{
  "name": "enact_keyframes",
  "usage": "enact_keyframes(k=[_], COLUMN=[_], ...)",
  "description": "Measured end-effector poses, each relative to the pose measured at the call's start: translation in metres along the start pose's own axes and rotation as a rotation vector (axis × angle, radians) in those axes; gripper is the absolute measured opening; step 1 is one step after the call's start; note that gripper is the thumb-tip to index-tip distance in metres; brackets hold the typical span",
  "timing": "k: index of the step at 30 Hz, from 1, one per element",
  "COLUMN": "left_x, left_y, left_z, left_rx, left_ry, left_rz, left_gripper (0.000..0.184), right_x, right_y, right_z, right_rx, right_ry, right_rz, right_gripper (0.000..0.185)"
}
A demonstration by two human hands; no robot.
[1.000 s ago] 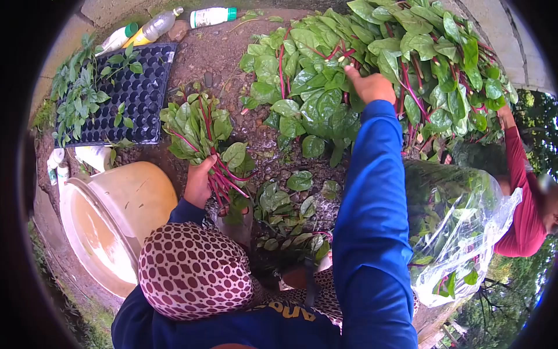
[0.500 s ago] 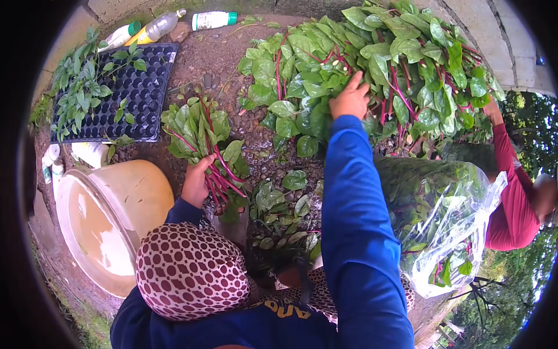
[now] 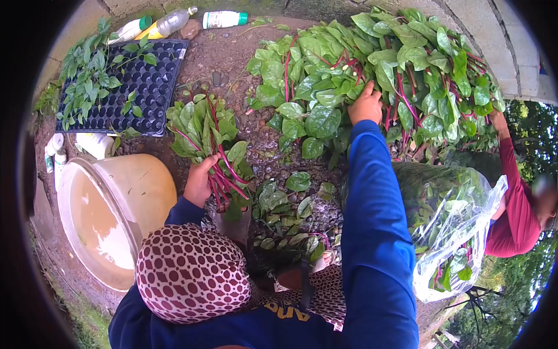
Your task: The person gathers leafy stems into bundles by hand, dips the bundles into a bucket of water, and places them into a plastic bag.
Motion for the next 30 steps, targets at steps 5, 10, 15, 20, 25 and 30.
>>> enact_keyframes(k=[5,10,15,20,25,30], left_x=[-0.006,0.0,0.001,0.001,0.003,-0.001], left_y=[-0.008,-0.011,-0.011,-0.015,-0.022,-0.032], left_z=[-0.005,-0.004,-0.001,0.002,0.003,0.001], left_rx=[0.017,0.016,0.023,-0.004,-0.03,-0.041], left_ry=[-0.006,0.018,0.008,0.021,-0.003,0.014], left_rz=[0.008,-0.002,-0.002,-0.001,-0.042,-0.074], left_gripper=[0.033,0.03,0.031,0.032,0.034,0.034], right_x=[0.001,0.008,0.033,0.05,0.062,0.034], right_y=[0.031,0.02,-0.004,-0.056,-0.112,-0.186], right_z=[-0.008,-0.004,-0.002,-0.01,-0.014,0.0], right_rx=[-0.006,0.076,0.123,0.209,0.216,0.214], right_ry=[-0.075,-0.126,-0.123,-0.049,0.207,0.6], right_rz=[0.081,0.006,-0.059,-0.169,-0.27,-0.335], right_gripper=[0.054,0.028,0.024,0.041,0.054,0.066])
Point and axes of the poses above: each hand's wrist, its own y-axis towards the middle knuckle, its own x-axis out of the back of the hand, z = x × y, the point moved 2 cm from there along y, towards the middle knuckle, and after that the axes turned 2 degrees about -x, right-handed, at the moved point
